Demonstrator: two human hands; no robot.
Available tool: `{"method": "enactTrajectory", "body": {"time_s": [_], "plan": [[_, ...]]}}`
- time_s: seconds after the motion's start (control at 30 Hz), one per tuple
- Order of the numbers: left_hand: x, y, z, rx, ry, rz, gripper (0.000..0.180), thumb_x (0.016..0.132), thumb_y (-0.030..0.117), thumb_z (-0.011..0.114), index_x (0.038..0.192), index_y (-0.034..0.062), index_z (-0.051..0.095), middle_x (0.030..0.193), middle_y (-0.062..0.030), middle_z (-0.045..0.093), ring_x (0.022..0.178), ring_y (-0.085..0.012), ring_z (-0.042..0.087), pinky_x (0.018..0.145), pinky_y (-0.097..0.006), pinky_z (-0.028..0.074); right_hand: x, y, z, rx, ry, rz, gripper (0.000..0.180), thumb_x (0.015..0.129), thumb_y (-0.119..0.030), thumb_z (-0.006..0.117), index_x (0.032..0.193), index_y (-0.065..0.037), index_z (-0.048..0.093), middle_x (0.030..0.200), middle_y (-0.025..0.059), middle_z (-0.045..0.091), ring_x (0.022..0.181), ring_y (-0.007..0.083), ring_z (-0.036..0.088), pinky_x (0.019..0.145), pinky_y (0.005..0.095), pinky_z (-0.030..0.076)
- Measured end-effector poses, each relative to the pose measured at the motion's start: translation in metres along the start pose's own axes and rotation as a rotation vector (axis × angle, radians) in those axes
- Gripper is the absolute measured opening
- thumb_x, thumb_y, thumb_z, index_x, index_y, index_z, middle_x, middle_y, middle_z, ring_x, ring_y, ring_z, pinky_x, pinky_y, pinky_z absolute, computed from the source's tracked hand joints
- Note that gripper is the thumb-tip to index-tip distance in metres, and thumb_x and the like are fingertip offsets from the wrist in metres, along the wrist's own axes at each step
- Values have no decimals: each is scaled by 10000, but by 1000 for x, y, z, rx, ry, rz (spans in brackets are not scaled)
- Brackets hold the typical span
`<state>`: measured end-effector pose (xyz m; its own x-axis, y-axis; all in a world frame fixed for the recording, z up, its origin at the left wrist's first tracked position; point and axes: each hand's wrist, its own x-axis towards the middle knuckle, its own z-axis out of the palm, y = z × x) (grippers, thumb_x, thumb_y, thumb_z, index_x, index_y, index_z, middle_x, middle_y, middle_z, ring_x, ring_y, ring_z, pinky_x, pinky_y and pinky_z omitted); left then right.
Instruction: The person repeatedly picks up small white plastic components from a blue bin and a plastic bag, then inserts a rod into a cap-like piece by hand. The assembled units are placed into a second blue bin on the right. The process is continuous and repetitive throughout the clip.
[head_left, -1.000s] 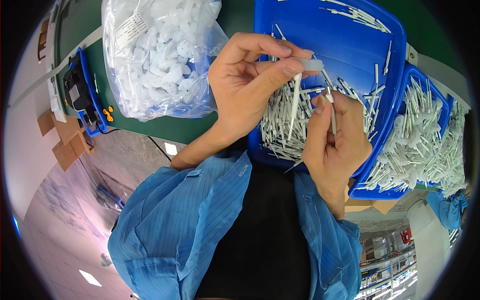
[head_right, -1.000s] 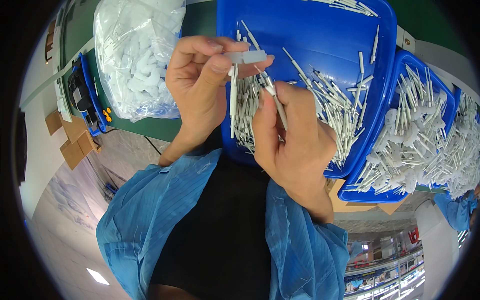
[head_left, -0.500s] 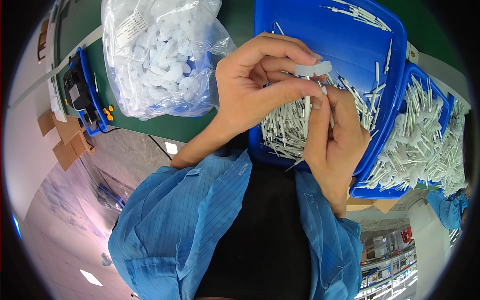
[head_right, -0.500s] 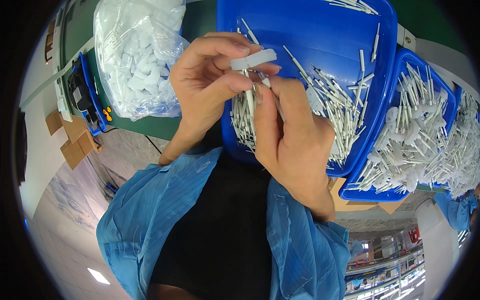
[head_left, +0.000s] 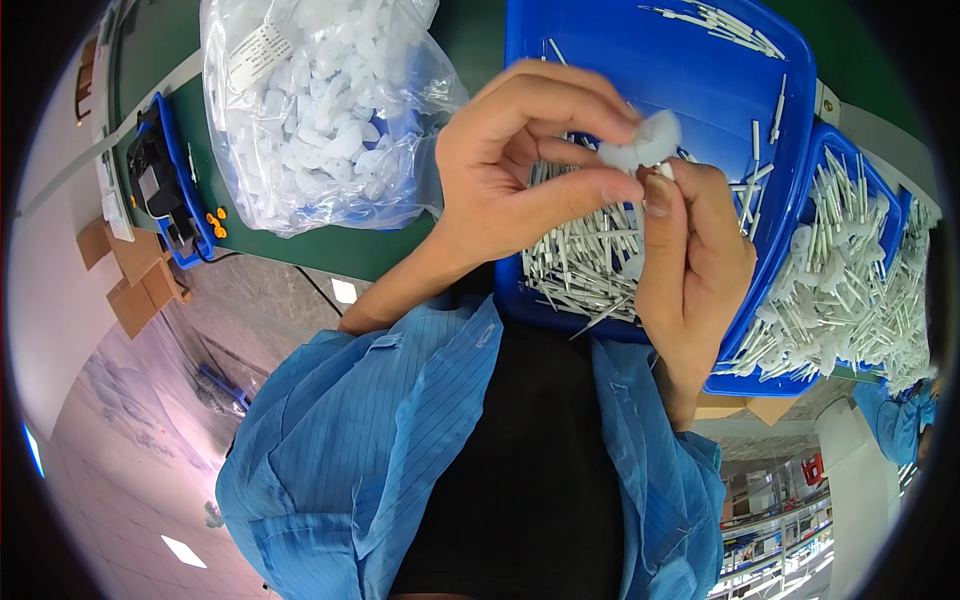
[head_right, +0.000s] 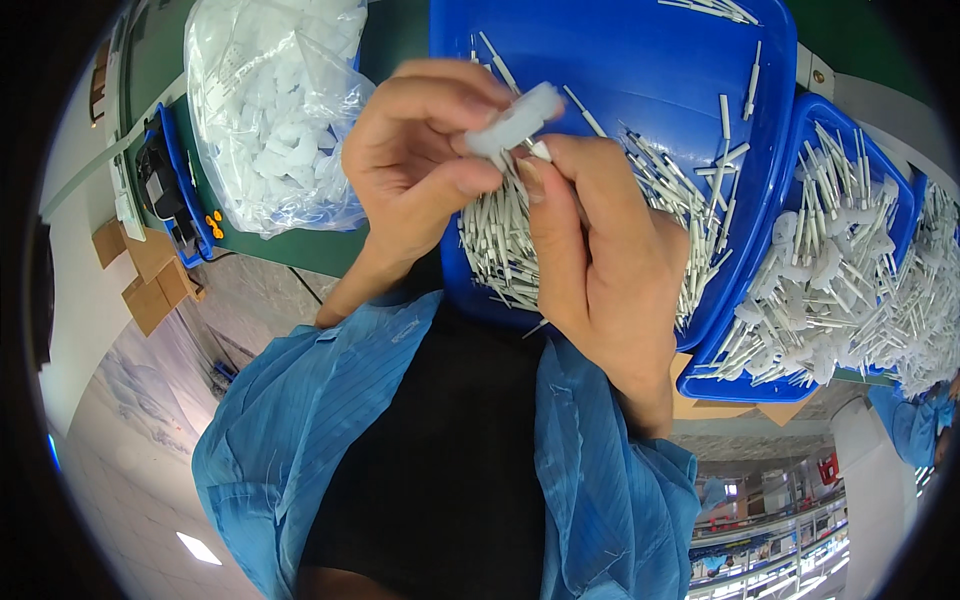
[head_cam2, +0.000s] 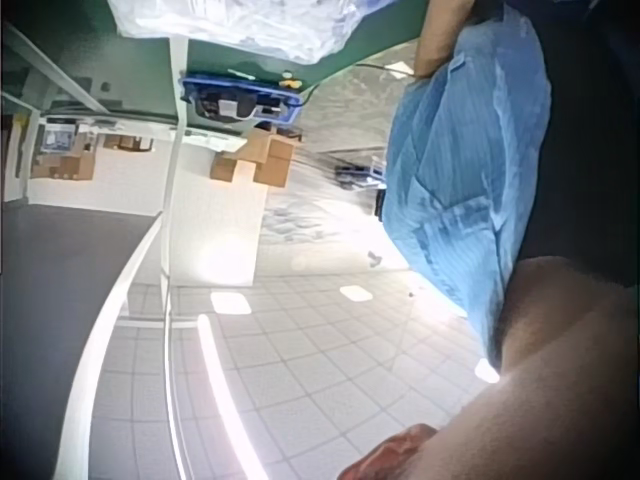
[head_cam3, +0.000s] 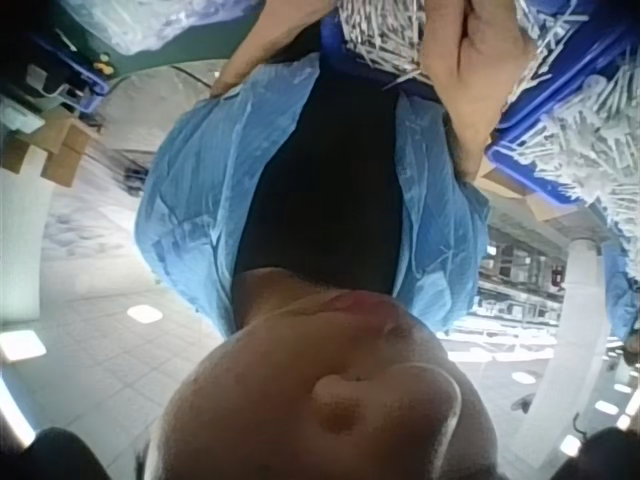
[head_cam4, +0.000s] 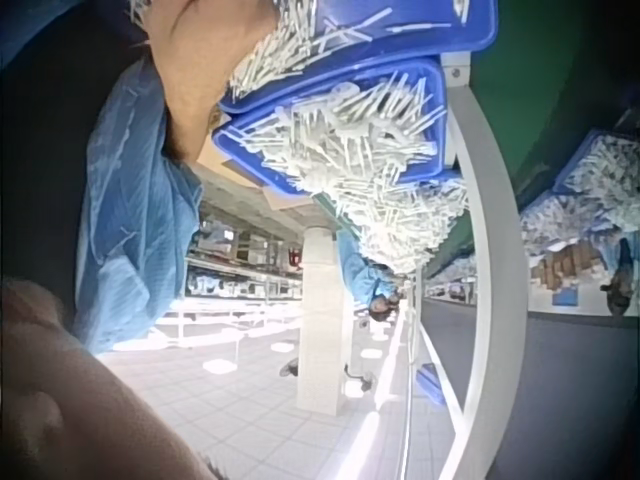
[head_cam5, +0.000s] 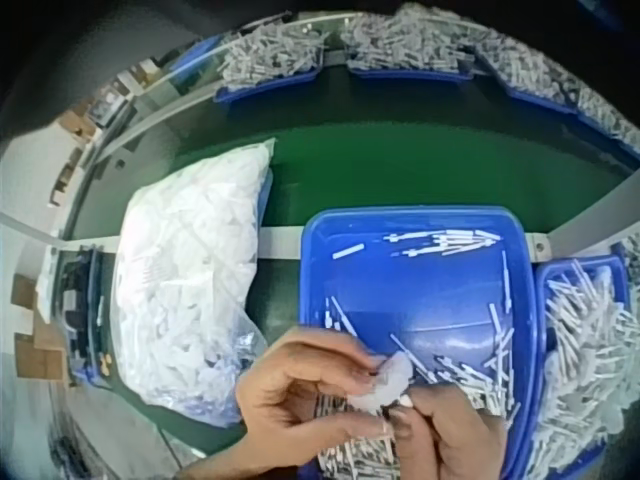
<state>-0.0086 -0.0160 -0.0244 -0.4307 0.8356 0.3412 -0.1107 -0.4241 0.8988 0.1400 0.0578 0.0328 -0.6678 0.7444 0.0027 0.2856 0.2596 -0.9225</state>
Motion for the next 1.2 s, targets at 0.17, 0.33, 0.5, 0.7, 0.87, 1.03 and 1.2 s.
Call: {"method": "enactTrajectory", "body": {"time_s": [0.17, 0.33, 0.5, 0.7, 0.87, 1.03, 1.2], "plan": [[6, 1, -12, 236, -175, 113, 357, 778, -47, 783, 1081, -77, 596, 1116, -210, 599, 953, -245, 683, 850, -349, 591, -5, 2, 0, -48, -25, 7, 89, 967, -51, 603, 1052, -24, 613, 691, 84, 645, 514, 126, 612, 485, 256, 451], [7, 21, -7, 125, -102, -68, 293, 786, -23, 789, 1026, -73, 631, 1055, -191, 627, 922, -225, 694, 824, -323, 591, -8, 9, -2, 378, -144, 151, 94, 969, -63, 603, 1046, -10, 606, 710, 98, 652, 544, 170, 646, 499, 277, 472], [10, 23, -2, 93, -37, -26, 257, 763, -29, 803, 991, -49, 684, 1018, -161, 672, 893, -206, 720, 797, -292, 607, -17, 14, 11, 502, -5, 55, 148, 936, -42, 643, 1069, 13, 611, 799, 126, 693, 592, 214, 680, 528, 292, 508], [17, 26, -11, 340, -182, 134, 267, 695, 41, 858, 914, -26, 720, 922, -151, 713, 851, -224, 726, 726, -295, 591, -12, 1, 16, -248, 161, -323, 174, 967, -60, 589, 1100, 50, 608, 867, 148, 705, 661, 225, 672, 631, 278, 521], [8, 15, -3, 82, -79, 98, 322, 661, 76, 889, 926, -15, 731, 937, -159, 723, 835, -220, 723, 720, -313, 590, -14, 15, 14, -147, 141, -368, 203, 872, -13, 660, 1066, 31, 625, 831, 122, 655, 643, 264, 635, 558, 345, 488], [23, 19, -13, 398, -277, 244, 405, 636, 81, 893, 987, -31, 725, 1006, -188, 702, 860, -244, 719, 723, -311, 598, -10, 27, 5, -98, 40, -300, 234, 795, -44, 699, 1028, -47, 677, 943, 110, 592, 855, 278, 539, 717, 365, 436], [12, 27, -5, 345, -173, -15, 269, 686, 121, 862, 923, 48, 756, 967, -103, 714, 821, -189, 709, 667, -271, 585, -12, 27, -7, -249, 3, -298, 224, 797, -69, 702, 1017, -39, 676, 888, 94, 570, 805, 256, 512, 668, 339, 395]]}}
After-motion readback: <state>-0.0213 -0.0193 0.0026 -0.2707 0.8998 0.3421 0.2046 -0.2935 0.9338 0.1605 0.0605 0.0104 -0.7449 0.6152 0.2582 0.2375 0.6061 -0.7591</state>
